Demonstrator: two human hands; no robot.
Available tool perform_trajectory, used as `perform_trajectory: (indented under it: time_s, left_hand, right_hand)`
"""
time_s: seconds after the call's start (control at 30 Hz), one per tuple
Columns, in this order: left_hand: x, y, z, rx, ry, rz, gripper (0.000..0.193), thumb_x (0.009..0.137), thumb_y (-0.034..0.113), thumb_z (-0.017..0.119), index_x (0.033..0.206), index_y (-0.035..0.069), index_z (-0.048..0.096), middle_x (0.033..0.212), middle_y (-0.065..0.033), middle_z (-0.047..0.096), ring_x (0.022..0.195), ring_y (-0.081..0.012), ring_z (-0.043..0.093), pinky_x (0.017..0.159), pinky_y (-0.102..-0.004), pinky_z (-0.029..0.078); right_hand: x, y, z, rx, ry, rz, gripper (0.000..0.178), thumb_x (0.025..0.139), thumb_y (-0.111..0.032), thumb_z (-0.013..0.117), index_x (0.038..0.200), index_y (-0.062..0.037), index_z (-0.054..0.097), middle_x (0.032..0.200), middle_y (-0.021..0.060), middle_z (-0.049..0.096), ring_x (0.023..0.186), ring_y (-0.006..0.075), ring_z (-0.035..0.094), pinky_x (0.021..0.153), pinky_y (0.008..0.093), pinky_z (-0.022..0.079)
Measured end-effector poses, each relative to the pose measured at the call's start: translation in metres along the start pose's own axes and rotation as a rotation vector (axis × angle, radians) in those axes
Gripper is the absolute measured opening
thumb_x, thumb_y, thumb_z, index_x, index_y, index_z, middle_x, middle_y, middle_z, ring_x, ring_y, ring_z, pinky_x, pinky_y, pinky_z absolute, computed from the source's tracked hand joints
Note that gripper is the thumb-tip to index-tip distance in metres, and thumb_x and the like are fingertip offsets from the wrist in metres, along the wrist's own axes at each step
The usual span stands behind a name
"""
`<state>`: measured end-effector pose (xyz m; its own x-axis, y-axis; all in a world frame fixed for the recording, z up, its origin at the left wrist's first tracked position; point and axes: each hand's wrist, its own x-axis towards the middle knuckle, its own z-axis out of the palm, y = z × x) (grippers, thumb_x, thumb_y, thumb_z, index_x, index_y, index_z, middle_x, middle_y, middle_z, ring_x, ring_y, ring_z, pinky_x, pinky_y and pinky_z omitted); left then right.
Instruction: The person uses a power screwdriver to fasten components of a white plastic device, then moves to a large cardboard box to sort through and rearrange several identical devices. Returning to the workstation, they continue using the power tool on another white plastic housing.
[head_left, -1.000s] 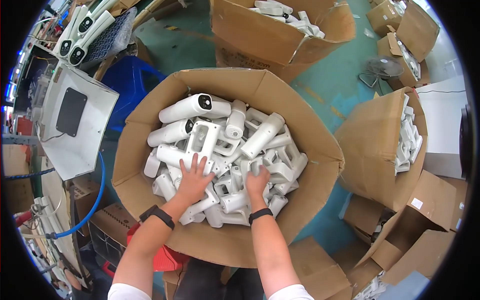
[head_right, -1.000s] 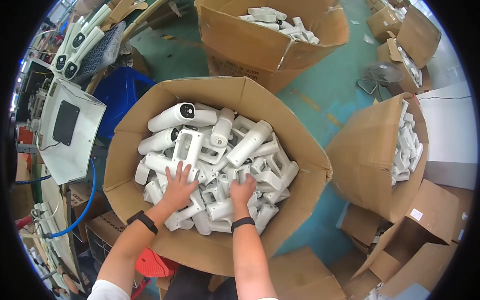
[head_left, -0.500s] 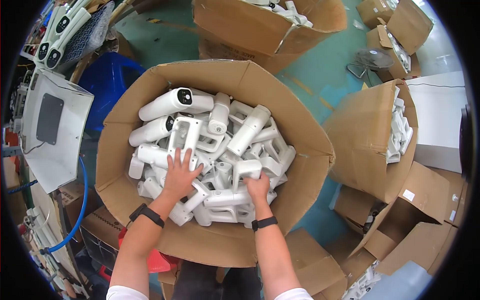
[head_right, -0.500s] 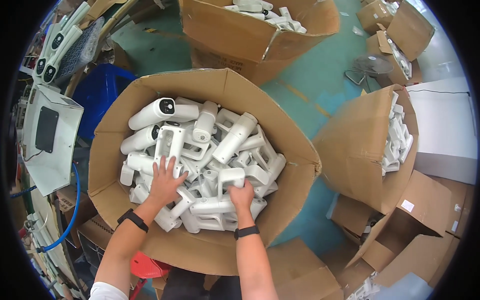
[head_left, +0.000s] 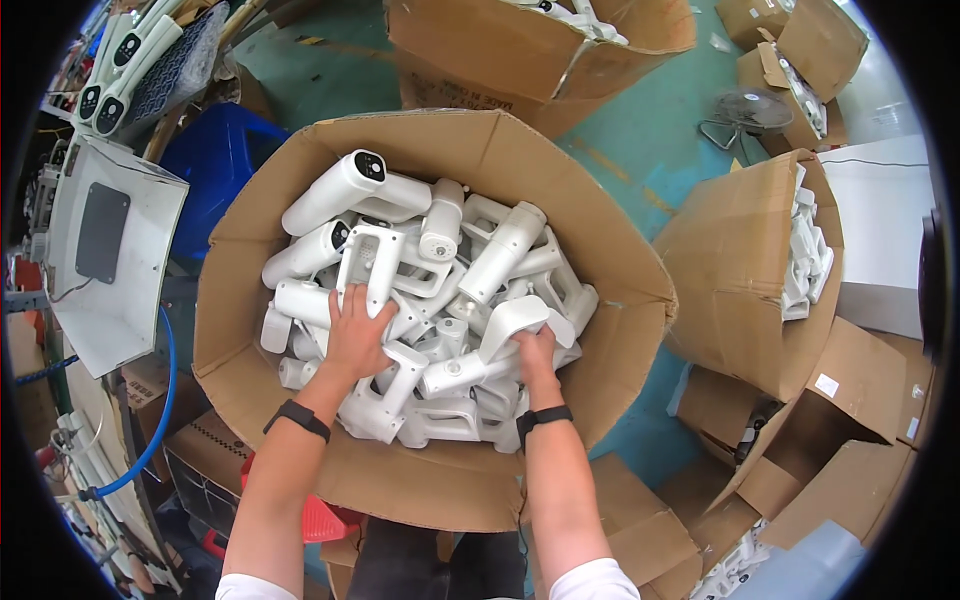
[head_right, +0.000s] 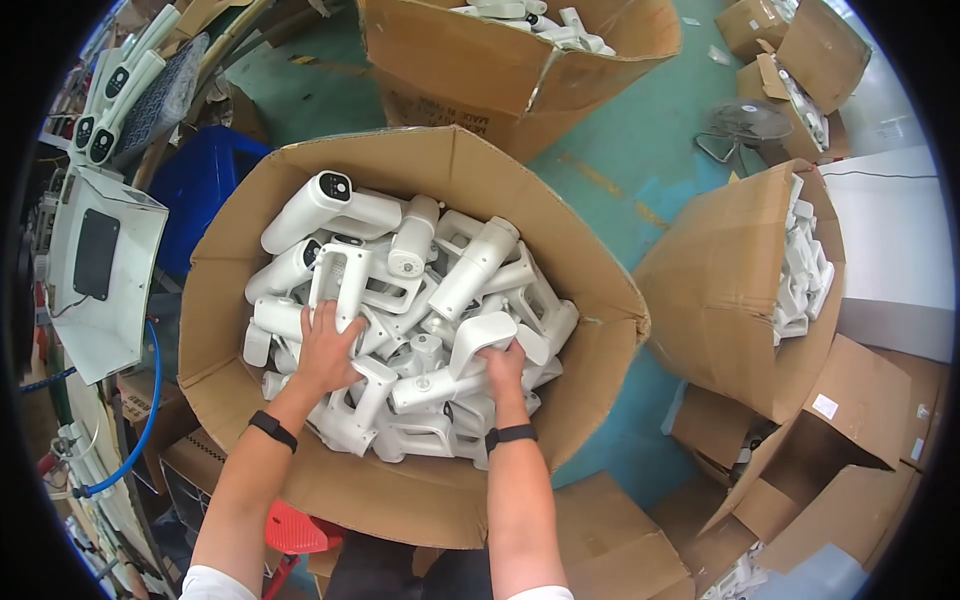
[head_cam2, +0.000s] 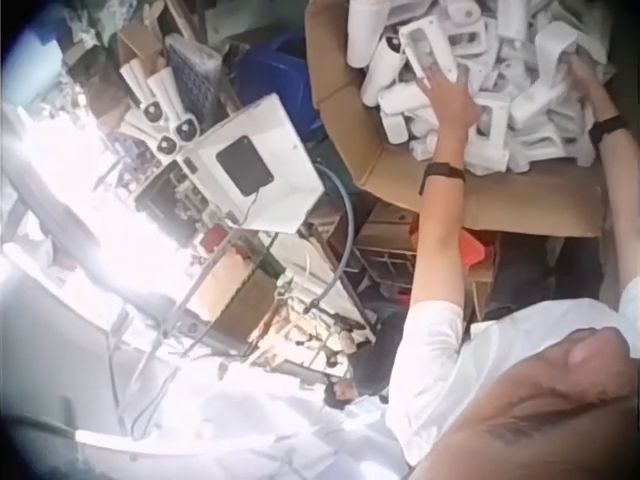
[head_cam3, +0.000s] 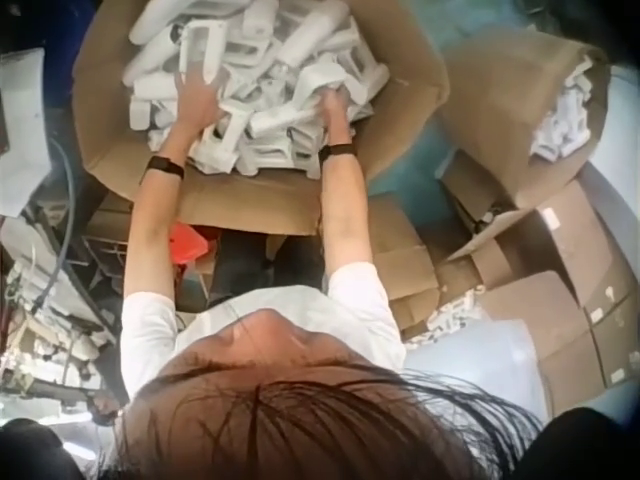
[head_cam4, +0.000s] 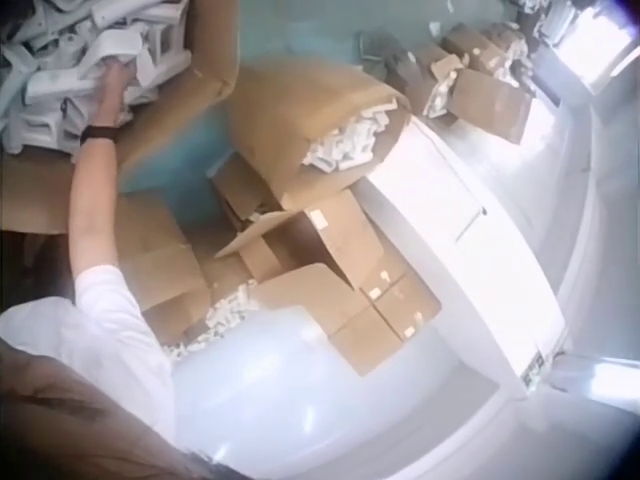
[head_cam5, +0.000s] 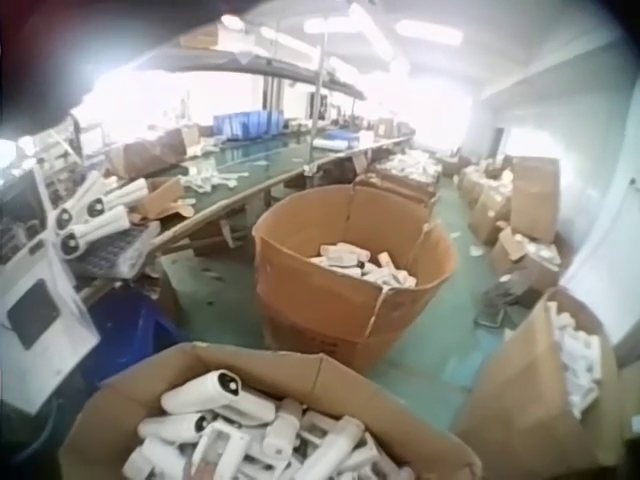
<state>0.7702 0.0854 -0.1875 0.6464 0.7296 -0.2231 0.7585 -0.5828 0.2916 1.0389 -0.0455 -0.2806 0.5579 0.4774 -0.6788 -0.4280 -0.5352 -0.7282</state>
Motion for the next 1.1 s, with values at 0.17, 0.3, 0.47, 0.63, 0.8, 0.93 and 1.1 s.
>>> perform_trajectory:
  time_s: [0.17,0.3,0.47,0.63,0.8,0.93,1.1]
  left_hand:
    - [-0.031,0.005,-0.012,0.085,0.114,-0.040,0.072,0.050,0.031,0.081,0.114,0.009,0.056,0.124,-0.0299,0.036,0.121,-0.0467,0.033,0.104,-0.0619,0.021]
    - [-0.080,0.023,-0.032,-0.002,0.404,-0.043,0.078,0.057,0.034,0.082,0.122,0.004,0.050,0.129,-0.0306,0.035,0.123,-0.0454,0.033,0.106,-0.0554,0.023]
    - [-0.132,0.060,-0.113,-0.061,0.771,0.170,0.084,0.063,0.019,0.084,0.132,0.003,0.039,0.133,-0.0205,0.035,0.128,-0.0380,0.035,0.108,-0.0482,0.027]
    - [-0.162,0.213,-0.171,-0.359,0.796,0.405,0.084,0.066,0.005,0.080,0.136,0.004,0.033,0.137,-0.0228,0.030,0.128,-0.0373,0.038,0.107,-0.0489,0.032]
    - [-0.212,0.442,-0.162,-0.618,0.502,0.942,0.086,0.069,0.013,0.079,0.138,0.004,0.029,0.139,-0.0234,0.028,0.130,-0.0327,0.035,0.105,-0.0480,0.035]
    - [-0.300,0.635,-0.075,-0.626,-0.267,0.911,0.059,0.063,0.023,0.081,0.113,0.009,0.054,0.120,-0.0260,0.040,0.111,-0.0432,0.043,0.096,-0.0546,0.037]
    - [-0.430,0.862,0.031,-0.314,-0.413,1.713,0.068,0.050,0.020,0.080,0.113,0.012,0.057,0.115,-0.0293,0.039,0.114,-0.0476,0.040,0.098,-0.0633,0.028]
  right_hand:
    - [-0.090,-0.035,0.002,-0.078,0.230,-0.289,0.039,0.069,0.005,0.067,0.107,0.0011,0.062,0.103,0.0060,0.066,0.093,0.0166,0.061,0.085,0.0310,0.047]
    - [-0.199,-0.086,-0.034,-0.057,0.331,-0.555,0.032,0.075,0.001,0.068,0.106,0.0035,0.062,0.108,0.0087,0.065,0.097,0.0160,0.061,0.089,0.0303,0.047]
    - [-0.331,-0.129,-0.132,0.045,0.242,-0.772,0.040,0.066,-0.003,0.077,0.104,-0.0023,0.062,0.129,0.0186,0.054,0.115,0.0237,0.054,0.096,0.0328,0.041]
    - [-0.458,-0.096,-0.288,0.266,0.375,-0.779,0.044,0.067,-0.002,0.080,0.108,-0.0038,0.063,0.133,0.0168,0.051,0.120,0.0230,0.050,0.099,0.0336,0.040]
    - [-0.587,-0.007,-0.443,0.411,0.954,-0.719,0.025,0.076,0.001,0.069,0.101,-0.0040,0.066,0.119,0.0113,0.061,0.109,0.0208,0.056,0.094,0.0344,0.044]
    - [-0.650,0.118,-0.574,0.597,1.498,-0.385,0.033,0.081,-0.003,0.061,0.114,0.0036,0.061,0.108,0.0081,0.064,0.099,0.0154,0.059,0.090,0.0313,0.046]
    - [-0.689,0.295,-0.719,1.035,1.862,-0.262,0.049,0.062,0.008,0.069,0.111,0.0012,0.062,0.104,0.0077,0.065,0.092,0.0215,0.063,0.083,0.0338,0.049]
